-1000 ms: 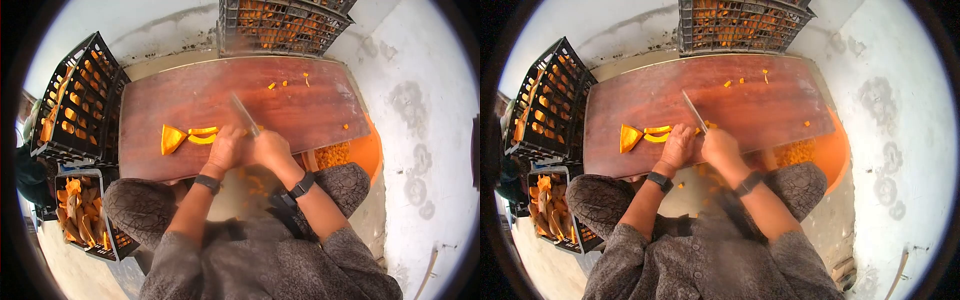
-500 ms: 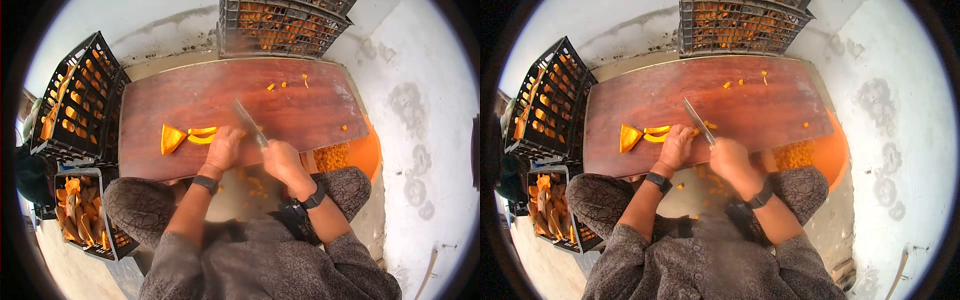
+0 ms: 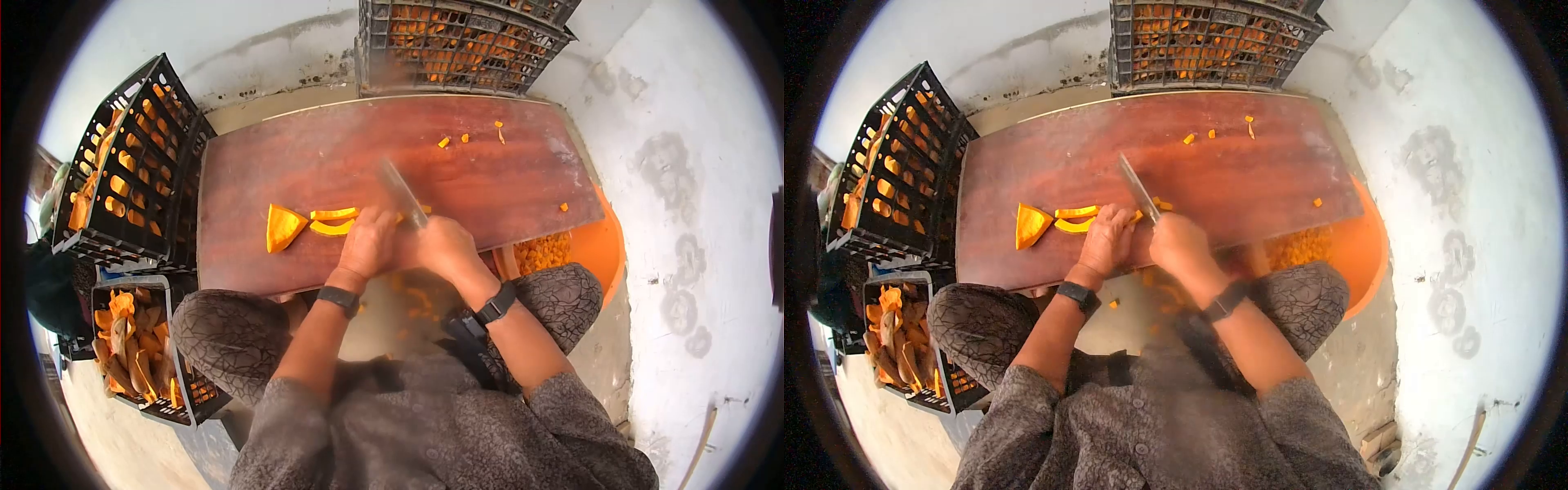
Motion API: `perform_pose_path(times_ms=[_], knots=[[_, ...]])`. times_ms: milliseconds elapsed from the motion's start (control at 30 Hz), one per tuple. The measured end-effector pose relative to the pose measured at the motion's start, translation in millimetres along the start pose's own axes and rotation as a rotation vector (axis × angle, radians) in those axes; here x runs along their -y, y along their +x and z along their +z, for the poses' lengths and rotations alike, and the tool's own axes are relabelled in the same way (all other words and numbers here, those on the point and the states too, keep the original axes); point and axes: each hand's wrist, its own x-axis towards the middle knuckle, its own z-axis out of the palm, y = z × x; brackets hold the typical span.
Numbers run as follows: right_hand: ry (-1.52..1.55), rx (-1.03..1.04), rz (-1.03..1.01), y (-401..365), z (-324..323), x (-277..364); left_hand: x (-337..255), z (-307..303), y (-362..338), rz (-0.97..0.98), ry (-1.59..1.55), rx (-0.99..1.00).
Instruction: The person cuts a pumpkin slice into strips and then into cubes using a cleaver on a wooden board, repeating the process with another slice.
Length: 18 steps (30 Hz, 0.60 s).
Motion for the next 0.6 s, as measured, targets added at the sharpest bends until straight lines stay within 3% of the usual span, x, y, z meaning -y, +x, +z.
perform_pose_path(times_ms=[33, 267, 600], knots=[[0.032, 0.033, 0.068, 2.0, -1.0, -1.0, -0.8, -1.3, 0.1, -0.003, -0.008, -0.001], [0.047, -0.132, -0.002, -14.2, -11.9, -2.6, -2.8, -2.5, -1.6, 0.021, 0.023, -0.035], [0.030, 0.068, -0.013, -34.9, -33.1, 14.0, 5.0, 6.3, -2.9, -0.005, 0.013, -0.048]])
